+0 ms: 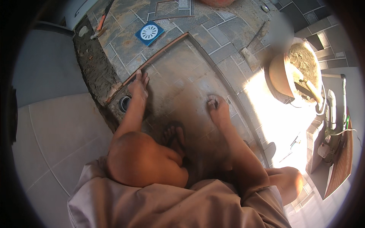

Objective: The person scoops cement from a bucket and spreads it onto the floor using a trowel. They then place rectangular tiles onto the cement, press them down, and use a small tool to adjust the gaps between tiles. A second person is visible working nearby.

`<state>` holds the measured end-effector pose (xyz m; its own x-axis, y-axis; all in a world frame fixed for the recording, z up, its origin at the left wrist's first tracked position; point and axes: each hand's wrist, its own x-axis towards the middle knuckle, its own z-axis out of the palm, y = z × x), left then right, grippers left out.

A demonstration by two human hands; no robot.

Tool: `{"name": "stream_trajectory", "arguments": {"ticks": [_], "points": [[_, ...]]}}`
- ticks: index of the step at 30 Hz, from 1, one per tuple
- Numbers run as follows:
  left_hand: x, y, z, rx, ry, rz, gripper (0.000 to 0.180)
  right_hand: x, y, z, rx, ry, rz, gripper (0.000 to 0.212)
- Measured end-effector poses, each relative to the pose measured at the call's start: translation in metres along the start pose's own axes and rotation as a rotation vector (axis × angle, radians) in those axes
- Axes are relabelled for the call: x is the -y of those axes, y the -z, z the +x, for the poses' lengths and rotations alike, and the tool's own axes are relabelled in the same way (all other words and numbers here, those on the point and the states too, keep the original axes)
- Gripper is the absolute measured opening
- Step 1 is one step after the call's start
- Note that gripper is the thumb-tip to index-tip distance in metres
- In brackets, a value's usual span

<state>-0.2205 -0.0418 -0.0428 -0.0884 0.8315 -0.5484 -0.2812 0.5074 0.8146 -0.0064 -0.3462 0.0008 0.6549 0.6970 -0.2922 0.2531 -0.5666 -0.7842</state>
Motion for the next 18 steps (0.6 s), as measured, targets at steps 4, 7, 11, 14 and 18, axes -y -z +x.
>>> {"name": "stream_trajectory", "arguments": {"ticks": [4, 7, 11, 14, 18], "points": [[0.001, 0.003, 0.000, -0.006, 0.002, -0.020, 0.051, -0.002, -0.006, 0.003, 0.024, -0.022, 0.010, 0.025], [0.001, 0.013, 0.007, -0.006, -0.010, -0.019, 0.054, 0.001, -0.013, 0.004, 0.036, -0.031, 0.046, 0.024], [-0.003, 0.003, -0.009, -0.030, -0.095, 0.013, 0.053, -0.001, -0.015, 0.006, 0.053, -0.053, 0.053, 0.026], [-0.005, 0.009, 0.000, -0.040, -0.070, 0.066, 0.053, 0.000, -0.017, 0.008, 0.091, -0.074, 0.020, 0.027], [-0.001, 0.015, 0.009, -0.042, -0.069, 0.065, 0.059, -0.004, -0.024, 0.009, 0.115, -0.097, 0.040, 0.026]]}}
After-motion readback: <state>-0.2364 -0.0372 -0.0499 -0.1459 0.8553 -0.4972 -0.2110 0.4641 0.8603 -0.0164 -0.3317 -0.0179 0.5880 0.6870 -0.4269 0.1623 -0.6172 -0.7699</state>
